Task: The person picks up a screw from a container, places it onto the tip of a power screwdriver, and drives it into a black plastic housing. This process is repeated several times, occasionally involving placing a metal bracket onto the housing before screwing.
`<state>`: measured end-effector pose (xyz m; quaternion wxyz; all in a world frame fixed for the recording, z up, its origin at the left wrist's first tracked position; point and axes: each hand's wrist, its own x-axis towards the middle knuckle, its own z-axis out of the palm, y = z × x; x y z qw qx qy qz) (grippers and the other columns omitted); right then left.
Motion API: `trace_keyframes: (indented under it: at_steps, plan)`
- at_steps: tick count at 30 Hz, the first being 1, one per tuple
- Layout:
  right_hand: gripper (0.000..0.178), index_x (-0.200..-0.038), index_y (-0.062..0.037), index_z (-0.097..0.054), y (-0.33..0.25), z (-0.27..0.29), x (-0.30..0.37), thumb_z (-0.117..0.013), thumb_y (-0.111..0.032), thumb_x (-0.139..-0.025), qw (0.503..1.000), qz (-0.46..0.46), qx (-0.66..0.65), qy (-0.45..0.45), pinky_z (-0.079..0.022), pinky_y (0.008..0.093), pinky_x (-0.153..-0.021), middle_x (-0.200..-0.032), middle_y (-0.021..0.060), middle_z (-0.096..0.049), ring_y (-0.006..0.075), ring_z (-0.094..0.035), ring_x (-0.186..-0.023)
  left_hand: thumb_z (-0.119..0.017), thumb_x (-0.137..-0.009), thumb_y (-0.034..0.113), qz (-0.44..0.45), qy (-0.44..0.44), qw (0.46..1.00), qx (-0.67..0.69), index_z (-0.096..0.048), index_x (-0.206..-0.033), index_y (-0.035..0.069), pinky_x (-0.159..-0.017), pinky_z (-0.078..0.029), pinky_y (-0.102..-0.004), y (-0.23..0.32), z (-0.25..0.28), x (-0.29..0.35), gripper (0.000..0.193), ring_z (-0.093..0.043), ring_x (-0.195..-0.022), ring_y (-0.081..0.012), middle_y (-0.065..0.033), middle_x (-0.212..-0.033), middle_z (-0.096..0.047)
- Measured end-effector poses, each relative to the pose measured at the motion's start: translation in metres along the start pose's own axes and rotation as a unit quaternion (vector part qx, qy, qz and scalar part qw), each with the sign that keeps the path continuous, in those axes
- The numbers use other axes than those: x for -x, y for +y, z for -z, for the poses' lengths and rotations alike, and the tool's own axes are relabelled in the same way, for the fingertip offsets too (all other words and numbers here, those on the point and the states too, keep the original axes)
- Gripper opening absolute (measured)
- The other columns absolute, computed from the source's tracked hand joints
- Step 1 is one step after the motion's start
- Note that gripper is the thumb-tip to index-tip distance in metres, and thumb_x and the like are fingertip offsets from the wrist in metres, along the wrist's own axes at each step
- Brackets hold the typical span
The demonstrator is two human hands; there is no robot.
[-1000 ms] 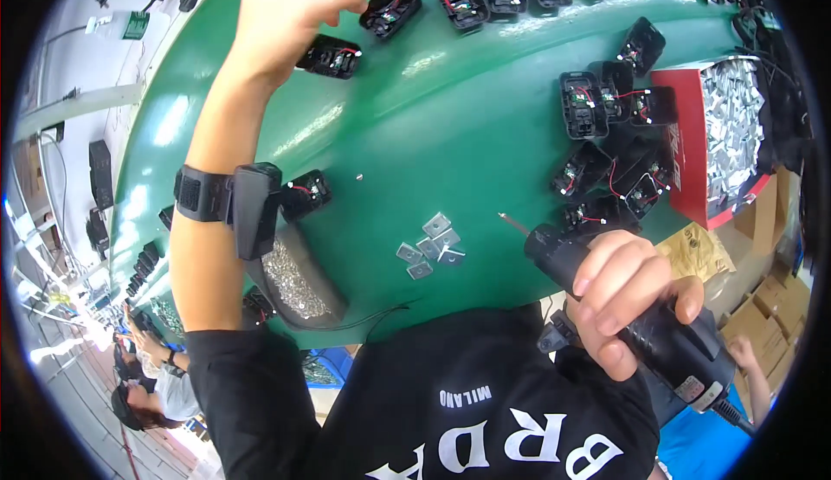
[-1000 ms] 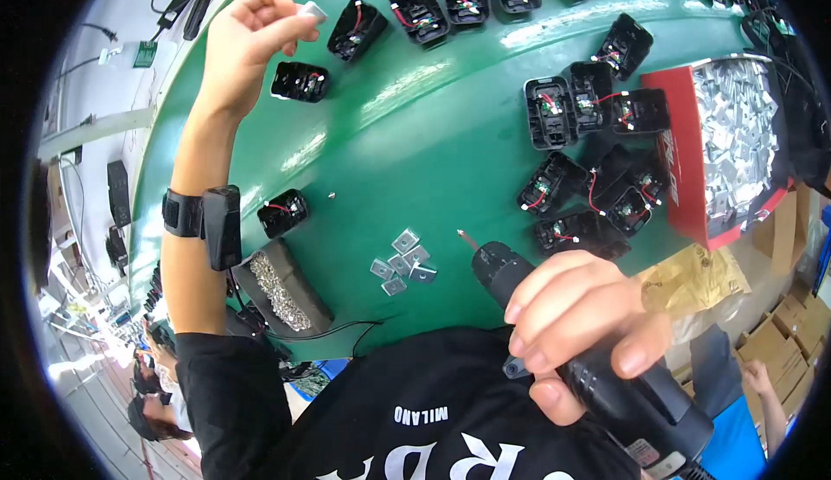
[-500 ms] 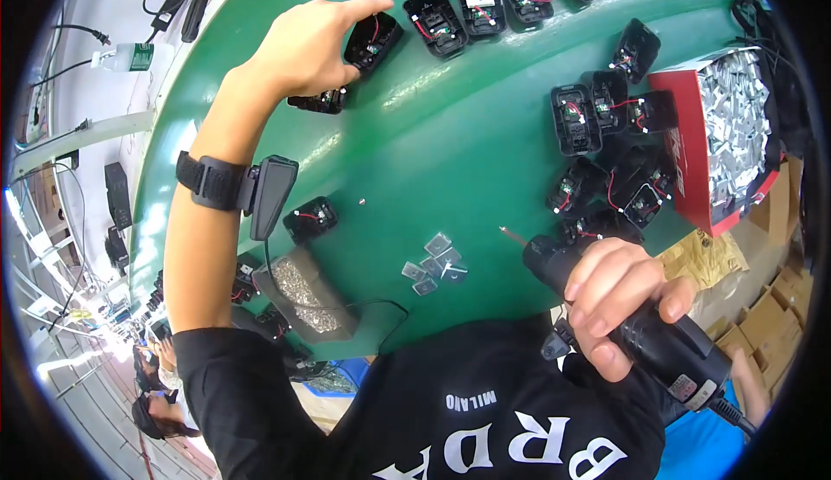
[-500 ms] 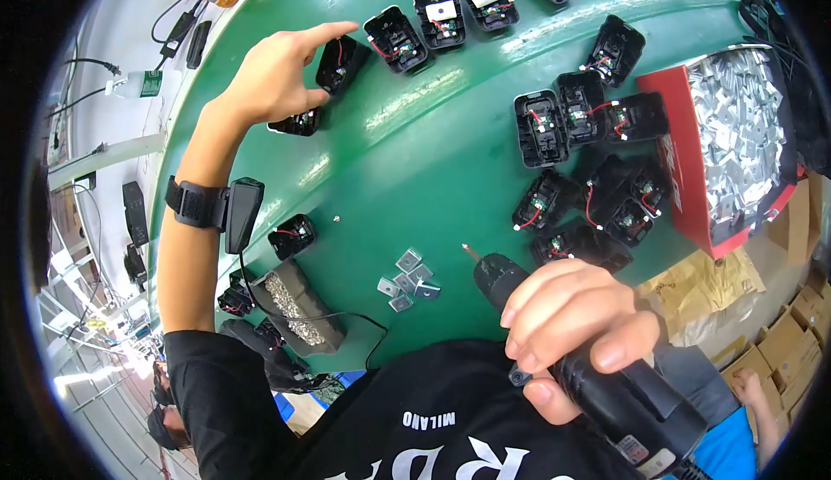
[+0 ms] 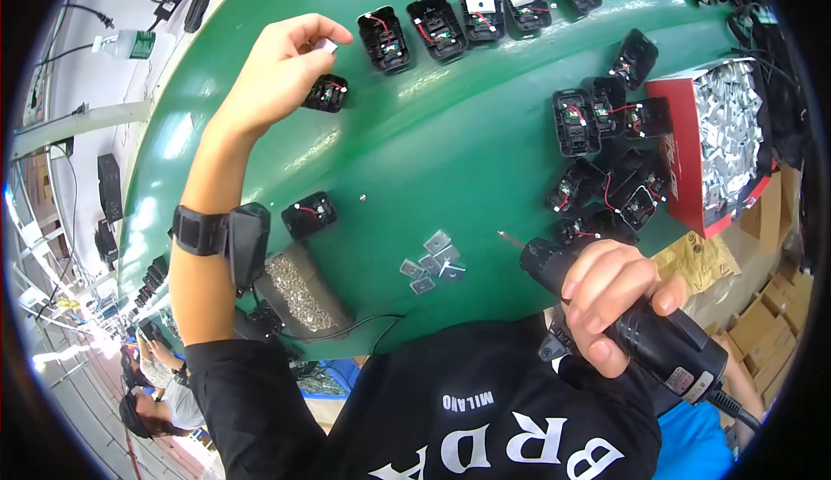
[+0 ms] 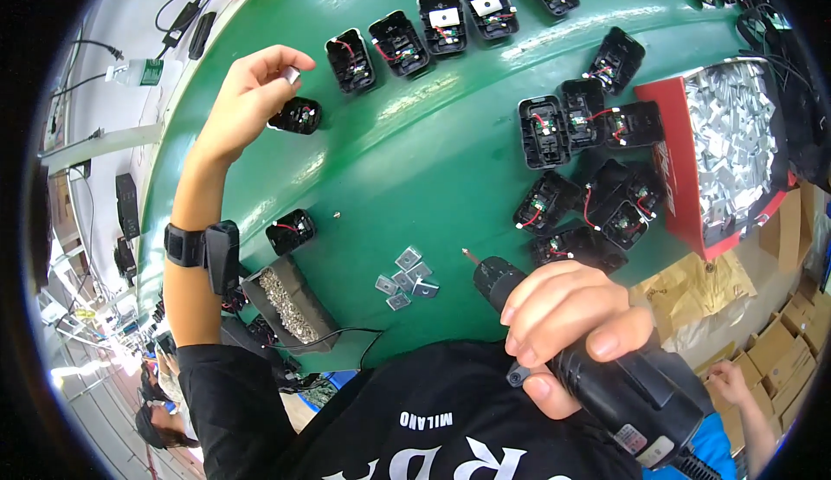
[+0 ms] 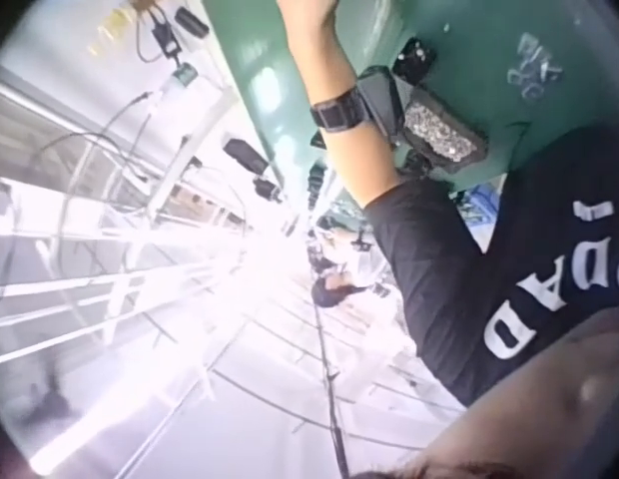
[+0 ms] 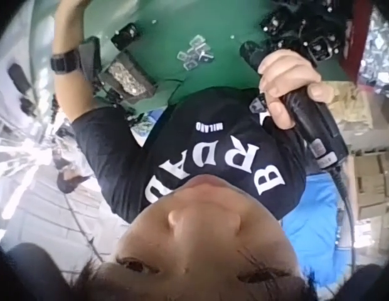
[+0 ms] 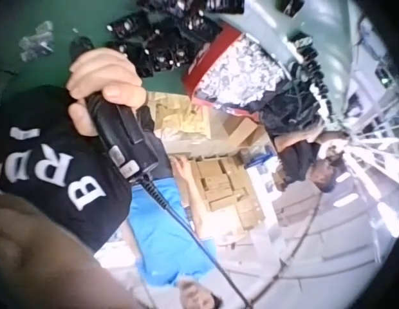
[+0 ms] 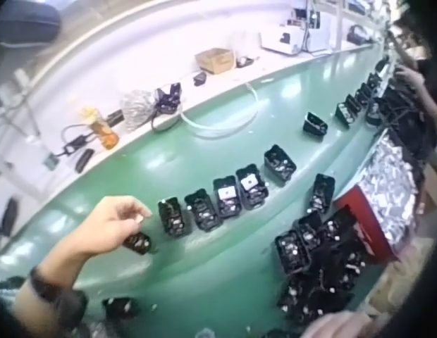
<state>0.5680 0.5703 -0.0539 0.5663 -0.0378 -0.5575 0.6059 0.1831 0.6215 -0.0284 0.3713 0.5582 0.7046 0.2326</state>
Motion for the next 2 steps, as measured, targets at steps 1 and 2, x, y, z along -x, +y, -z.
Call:
trace_keyframes:
  at_steps: [1, 2]
  plan:
    - [0.069, -0.139, -0.0144, -0.046, 0.0019, -0.0033, -0.0006, -0.073, -0.01, -0.077, 1.0, 0.006, 0.013, 0.013, -0.053, 0.0299, -0.061, -0.081, 0.0006, -0.064, 0.0152, -0.062, -0.061, -0.067, -0.085, 0.013, 0.032, -0.009, 0.999, 0.005, -0.069, -0.118, 0.002, -0.063, -0.042, -0.0249, 0.0011, 0.0031, 0.0065, 0.035, -0.054, -0.074, -0.0053, 0.0009, -0.078, -0.06]
    - [0.07, -0.141, -0.0142, -0.044, 0.003, -0.0018, -0.0007, -0.073, -0.011, -0.077, 1.0, 0.008, 0.004, -0.007, -0.054, 0.0309, -0.062, -0.081, 0.0009, -0.065, 0.0155, -0.063, -0.063, -0.067, -0.085, 0.012, 0.064, -0.017, 0.998, 0.009, -0.069, -0.12, 0.003, -0.064, -0.043, -0.0253, 0.0082, 0.0075, 0.0158, 0.036, -0.054, -0.073, -0.0066, -0.0018, -0.08, -0.064]
